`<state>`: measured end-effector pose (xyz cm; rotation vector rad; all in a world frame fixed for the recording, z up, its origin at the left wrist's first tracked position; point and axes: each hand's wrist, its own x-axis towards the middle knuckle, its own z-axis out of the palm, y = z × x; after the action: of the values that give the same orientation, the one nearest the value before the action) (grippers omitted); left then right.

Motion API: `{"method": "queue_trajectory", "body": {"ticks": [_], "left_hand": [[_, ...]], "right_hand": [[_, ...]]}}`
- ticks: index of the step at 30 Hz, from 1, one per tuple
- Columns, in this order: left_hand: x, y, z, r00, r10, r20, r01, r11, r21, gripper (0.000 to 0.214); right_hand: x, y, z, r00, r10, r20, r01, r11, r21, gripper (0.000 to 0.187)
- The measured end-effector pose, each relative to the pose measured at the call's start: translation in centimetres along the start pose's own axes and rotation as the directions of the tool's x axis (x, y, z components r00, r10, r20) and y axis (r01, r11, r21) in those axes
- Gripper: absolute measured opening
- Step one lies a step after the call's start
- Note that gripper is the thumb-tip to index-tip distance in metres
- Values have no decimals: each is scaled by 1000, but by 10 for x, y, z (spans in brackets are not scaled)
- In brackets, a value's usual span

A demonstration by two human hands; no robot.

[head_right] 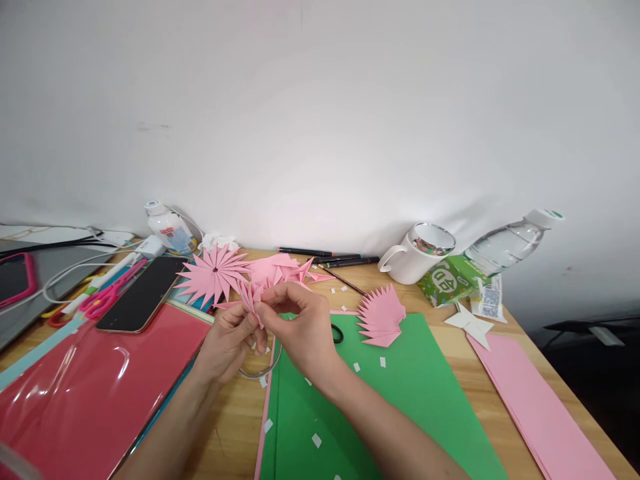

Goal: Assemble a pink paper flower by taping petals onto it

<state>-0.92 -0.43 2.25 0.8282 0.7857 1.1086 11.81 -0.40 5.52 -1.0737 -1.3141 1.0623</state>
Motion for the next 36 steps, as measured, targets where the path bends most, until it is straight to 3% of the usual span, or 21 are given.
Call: {"method": "queue_trajectory", "body": {"ticks": [24,36], "left_hand": [[3,-4,-4,993,50,104,-39,994,-101,26],[3,-7,-5,994,35,99,-29,998,-61,29]], "right_hand": [[-3,-4,3,1000,-16,-24,16,999,-35,7],[-1,-5,1,1000,7,-4,-7,999,-38,7]]}}
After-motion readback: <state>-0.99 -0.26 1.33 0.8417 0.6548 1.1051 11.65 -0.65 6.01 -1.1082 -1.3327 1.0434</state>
